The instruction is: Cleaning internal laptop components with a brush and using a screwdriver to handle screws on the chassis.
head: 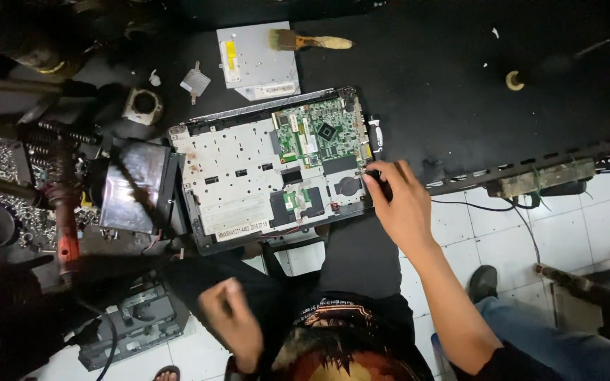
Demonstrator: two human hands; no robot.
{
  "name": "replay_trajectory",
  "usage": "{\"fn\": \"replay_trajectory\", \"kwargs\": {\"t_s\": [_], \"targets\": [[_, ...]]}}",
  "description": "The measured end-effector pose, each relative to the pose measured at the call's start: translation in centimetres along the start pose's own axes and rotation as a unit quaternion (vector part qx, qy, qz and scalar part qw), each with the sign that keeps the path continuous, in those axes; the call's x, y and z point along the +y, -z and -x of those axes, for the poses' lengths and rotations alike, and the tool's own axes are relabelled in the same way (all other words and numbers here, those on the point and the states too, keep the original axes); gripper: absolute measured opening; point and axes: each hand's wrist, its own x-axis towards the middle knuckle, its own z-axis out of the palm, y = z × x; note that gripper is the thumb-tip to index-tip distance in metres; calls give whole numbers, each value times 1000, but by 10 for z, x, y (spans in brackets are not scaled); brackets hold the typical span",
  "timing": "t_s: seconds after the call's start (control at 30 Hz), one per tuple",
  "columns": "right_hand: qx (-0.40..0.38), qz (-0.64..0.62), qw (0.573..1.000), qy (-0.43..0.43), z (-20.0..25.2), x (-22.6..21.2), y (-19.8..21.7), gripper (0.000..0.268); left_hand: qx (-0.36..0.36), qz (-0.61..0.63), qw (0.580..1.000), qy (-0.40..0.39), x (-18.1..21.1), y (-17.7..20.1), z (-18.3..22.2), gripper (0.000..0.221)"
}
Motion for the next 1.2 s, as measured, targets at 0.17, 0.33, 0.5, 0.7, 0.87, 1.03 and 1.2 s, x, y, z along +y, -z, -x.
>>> {"fn": "replay_trajectory", "kwargs": {"t_s": [0.17, 0.33, 0.5, 0.7, 0.87, 1.03, 1.2], "targets": [[3, -5, 1000, 11, 0, 1, 1, 19, -226, 106, 952, -179, 138, -42, -22, 32], [-22, 0, 1000, -13, -5, -4, 13, 16, -354, 114, 874, -313, 202, -103, -47, 40], [-48, -20, 999, -16, -7, -7, 22, 17, -331, -1, 872, -361, 194, -129, -48, 36], [-62, -30, 998, -8, -9, -4, 24, 18, -306, -47, 868, -387, 176, -141, -45, 36], [-66, -38, 997, -5, -10, -5, 26, 19, -314, -42, 870, -379, 175, -141, -45, 36], [-76, -38, 996, 0, -11, -4, 26, 20, -321, -59, 863, -386, 167, -143, -46, 38], [-88, -19, 996, 15, -14, -5, 30, 19, -318, -62, 863, -388, 165, -146, -47, 39]]}}
